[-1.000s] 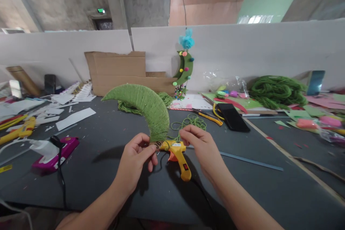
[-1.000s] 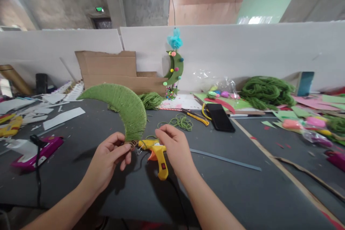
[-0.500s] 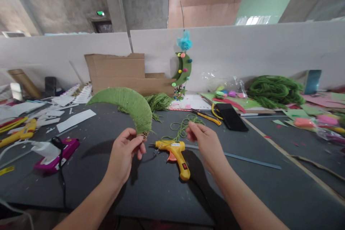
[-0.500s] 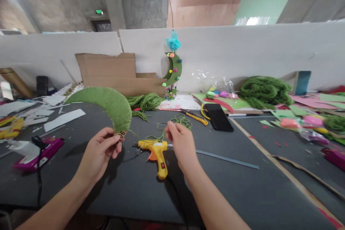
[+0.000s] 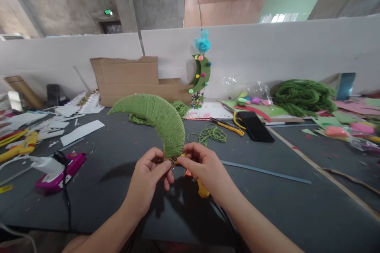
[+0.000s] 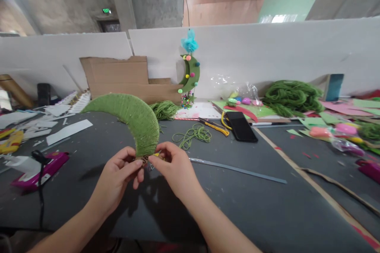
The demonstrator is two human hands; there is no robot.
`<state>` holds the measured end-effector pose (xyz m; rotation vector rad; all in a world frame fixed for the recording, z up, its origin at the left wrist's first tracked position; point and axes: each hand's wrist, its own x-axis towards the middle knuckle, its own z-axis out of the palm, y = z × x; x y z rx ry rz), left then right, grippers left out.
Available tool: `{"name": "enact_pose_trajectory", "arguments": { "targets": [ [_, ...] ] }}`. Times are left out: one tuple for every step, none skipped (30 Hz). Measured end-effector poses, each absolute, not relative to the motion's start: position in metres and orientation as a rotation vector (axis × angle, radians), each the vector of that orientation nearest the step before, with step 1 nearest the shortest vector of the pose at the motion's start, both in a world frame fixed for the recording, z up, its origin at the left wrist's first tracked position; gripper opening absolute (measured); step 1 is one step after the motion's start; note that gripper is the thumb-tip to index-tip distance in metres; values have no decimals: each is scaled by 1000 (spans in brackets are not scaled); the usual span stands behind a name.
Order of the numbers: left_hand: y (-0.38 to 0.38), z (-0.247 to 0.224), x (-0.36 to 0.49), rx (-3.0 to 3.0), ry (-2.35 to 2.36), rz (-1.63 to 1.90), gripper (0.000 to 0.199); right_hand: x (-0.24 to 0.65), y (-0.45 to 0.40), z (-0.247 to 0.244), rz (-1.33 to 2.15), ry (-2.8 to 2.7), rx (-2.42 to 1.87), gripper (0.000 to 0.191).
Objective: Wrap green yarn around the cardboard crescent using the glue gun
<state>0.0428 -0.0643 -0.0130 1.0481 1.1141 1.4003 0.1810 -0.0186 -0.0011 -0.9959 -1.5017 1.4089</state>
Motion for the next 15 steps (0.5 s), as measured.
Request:
{"name": "enact_pose_trajectory", "arguments": {
  "targets": [
    [-65, -13, 43, 1051, 1112, 1397, 12, 181, -18, 0, 1374, -1509, -1015, 14],
    [-65, -13, 42, 1053, 1111, 1393, 12, 181, -18, 1, 1349, -1508, -1029, 12],
    [-65, -13, 42, 1055, 1108, 1388, 12, 181, -19, 2, 1339, -1501, -1043, 12],
    [-66, -13, 43, 1057, 1105, 1383, 12, 180, -20, 4, 1345, -1486, -1058, 12],
    [-66, -13, 43, 1058, 1100, 1379, 12, 181, -21, 5, 1358, -1470, -1074, 13],
    [-66, -12, 43, 1058, 1094, 1374, 12, 181, -21, 7, 1369, -1459, -1088, 13],
    [-66, -12, 43, 1053, 1087, 1373, 11, 181, -22, 7, 1376, -1455, -1098, 14],
    [-66, -12, 43, 1046, 1081, 1373, 11, 182, -22, 8, 1380, -1459, -1103, 15],
    [-66, -11, 43, 1034, 1074, 1376, 11, 183, -22, 8, 1388, -1468, -1103, 15],
    [-66, -11, 43, 1018, 1069, 1380, 11, 184, -22, 9, 1397, -1482, -1100, 16],
    [-66, -10, 43, 1003, 1066, 1384, 10, 186, -21, 9, 1410, -1502, -1097, 15],
    [-66, -10, 43, 987, 1066, 1388, 10, 188, -20, 10, 1420, -1525, -1093, 15],
    [-66, -10, 43, 974, 1067, 1390, 10, 189, -19, 11, 1423, -1550, -1091, 13],
    [-66, -9, 43, 966, 1066, 1388, 11, 191, -18, 12, 1413, -1577, -1090, 12],
    [-66, -9, 43, 961, 1065, 1385, 11, 192, -18, 13, 1393, -1601, -1092, 11]
  ]
}}
